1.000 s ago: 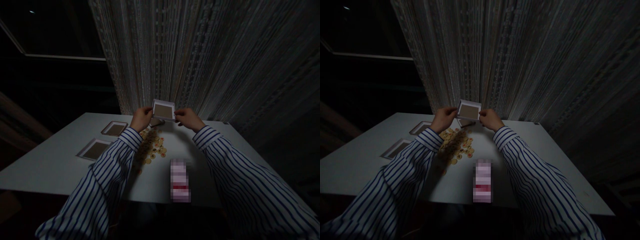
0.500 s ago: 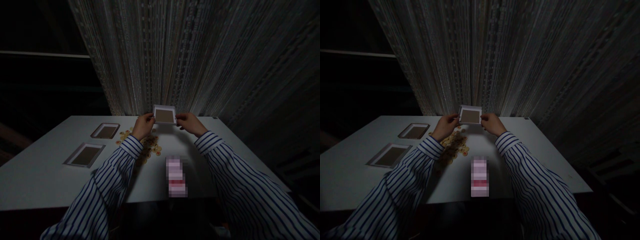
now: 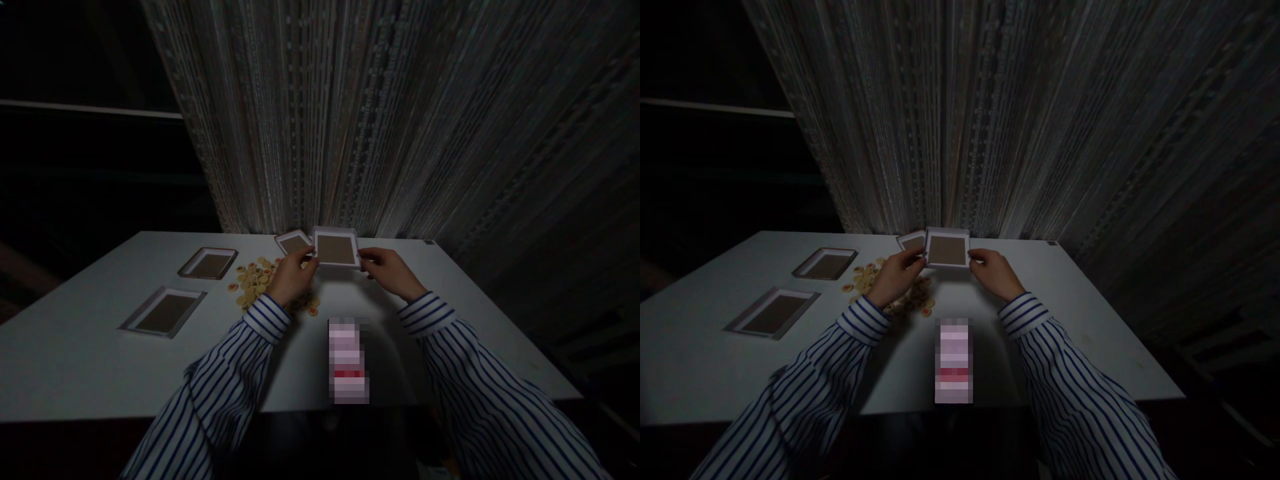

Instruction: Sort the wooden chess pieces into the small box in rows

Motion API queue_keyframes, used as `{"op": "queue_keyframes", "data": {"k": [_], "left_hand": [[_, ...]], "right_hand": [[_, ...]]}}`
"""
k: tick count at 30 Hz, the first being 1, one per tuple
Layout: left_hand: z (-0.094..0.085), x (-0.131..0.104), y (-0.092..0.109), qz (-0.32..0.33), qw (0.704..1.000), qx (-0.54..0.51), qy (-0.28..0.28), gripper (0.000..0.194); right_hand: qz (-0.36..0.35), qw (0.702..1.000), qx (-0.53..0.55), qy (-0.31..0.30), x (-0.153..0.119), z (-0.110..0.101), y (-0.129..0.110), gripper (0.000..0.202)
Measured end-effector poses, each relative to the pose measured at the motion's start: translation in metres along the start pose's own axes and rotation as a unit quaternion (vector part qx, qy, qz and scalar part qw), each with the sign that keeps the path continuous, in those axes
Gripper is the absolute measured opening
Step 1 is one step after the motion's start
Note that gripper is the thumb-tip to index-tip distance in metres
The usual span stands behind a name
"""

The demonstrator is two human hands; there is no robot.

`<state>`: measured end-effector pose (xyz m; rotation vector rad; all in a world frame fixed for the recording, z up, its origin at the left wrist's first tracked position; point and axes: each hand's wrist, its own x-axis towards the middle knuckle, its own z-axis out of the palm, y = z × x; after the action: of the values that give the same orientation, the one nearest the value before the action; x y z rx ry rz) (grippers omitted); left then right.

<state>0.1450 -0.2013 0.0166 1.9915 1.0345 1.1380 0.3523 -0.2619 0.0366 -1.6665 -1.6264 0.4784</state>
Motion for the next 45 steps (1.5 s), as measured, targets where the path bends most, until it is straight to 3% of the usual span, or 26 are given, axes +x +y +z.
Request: {"op": "queue_keyframes", "data": {"k": [12, 23, 35, 45], "left_hand": [[0.020, -0.024, -0.006, -0.012, 0.999, -0.007, -0.029, 0.041], [0.033, -0.036, -0.005, 0.007, 0.999, 0.040, 0.015, 0.033], [0.058, -0.048, -0.027, -0.018, 0.999, 0.005, 0.032, 0.036], [0.060, -0.053, -0.038, -0.009, 0.998, 0.056, 0.013, 0.033]], "right_hand": [[-0.019, 0.999, -0.021, 0.045, -0.026, 0.007, 0.024, 0.034], [-0.026, 0.998, -0.009, 0.062, -0.040, 0.016, 0.041, 0.036], [-0.010, 0.993, 0.039, 0.107, -0.049, 0.028, 0.065, 0.038], [0.025, 0.992, 0.051, 0.113, -0.053, 0.040, 0.079, 0.032]]}}
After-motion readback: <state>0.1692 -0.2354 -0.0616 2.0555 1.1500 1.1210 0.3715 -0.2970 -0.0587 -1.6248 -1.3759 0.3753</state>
